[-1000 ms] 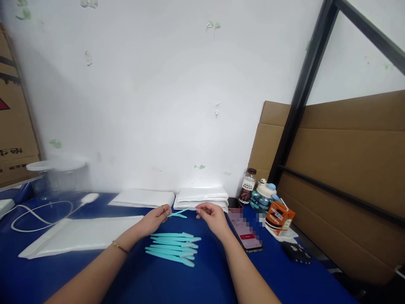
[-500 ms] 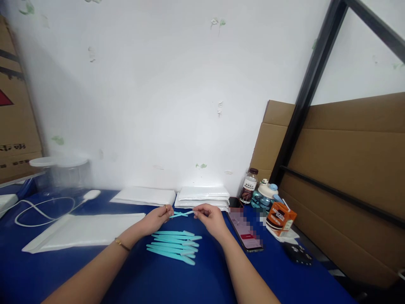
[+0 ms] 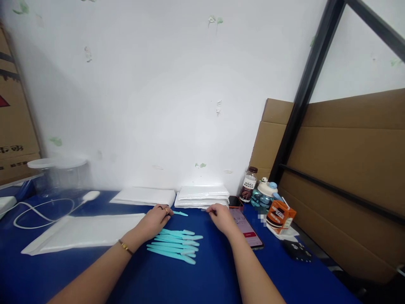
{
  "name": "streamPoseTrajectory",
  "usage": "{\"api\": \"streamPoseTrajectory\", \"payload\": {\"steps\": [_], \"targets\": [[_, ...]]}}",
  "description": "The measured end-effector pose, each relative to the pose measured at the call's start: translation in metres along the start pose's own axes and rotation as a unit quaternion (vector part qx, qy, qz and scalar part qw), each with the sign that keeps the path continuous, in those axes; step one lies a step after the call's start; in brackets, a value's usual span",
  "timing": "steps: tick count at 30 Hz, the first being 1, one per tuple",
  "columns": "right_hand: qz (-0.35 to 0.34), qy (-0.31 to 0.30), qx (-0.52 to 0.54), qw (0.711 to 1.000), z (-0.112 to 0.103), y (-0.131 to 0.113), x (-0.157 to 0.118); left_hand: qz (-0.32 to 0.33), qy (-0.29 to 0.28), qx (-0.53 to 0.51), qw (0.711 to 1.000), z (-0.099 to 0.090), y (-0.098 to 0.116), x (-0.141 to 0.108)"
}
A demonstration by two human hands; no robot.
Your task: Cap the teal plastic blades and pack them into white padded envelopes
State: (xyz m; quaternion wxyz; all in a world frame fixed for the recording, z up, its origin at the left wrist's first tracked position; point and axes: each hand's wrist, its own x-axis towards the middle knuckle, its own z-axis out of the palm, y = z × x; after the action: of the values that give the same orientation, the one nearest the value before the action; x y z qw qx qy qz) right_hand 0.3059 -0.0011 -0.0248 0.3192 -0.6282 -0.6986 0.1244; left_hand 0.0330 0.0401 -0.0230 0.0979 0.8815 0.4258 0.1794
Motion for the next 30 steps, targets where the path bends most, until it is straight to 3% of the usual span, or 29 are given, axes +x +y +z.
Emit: {"api": "streamPoseTrajectory", "payload": {"steps": [2, 7, 13, 22, 30], "targets": [[0.002, 0.030, -0.066, 0.997, 0.000, 0.007, 0.004, -0.006, -0.009, 0.025, 1.000, 0.002, -0.003, 0.001], [-0.020, -0.017, -0.144, 0.989, 0.012, 0.003, 0.005, -0.021, -0.009, 0.045, 0.999, 0.003, -0.002, 0.001], [-0.053, -0.032, -0.166, 0.984, 0.014, -0.007, 0.002, -0.055, -0.023, 0.012, 0.998, -0.001, 0.003, 0.002], [-0.026, -0.009, -0.260, 0.965, 0.022, -0.008, 0.004, -0.075, -0.016, 0.009, 0.997, 0.003, -0.001, 0.003], [-0.032, -0.024, -0.302, 0.952, 0.019, -0.014, 0.001, -0.079, -0.018, 0.003, 0.997, -0.001, 0.003, 0.001]]}}
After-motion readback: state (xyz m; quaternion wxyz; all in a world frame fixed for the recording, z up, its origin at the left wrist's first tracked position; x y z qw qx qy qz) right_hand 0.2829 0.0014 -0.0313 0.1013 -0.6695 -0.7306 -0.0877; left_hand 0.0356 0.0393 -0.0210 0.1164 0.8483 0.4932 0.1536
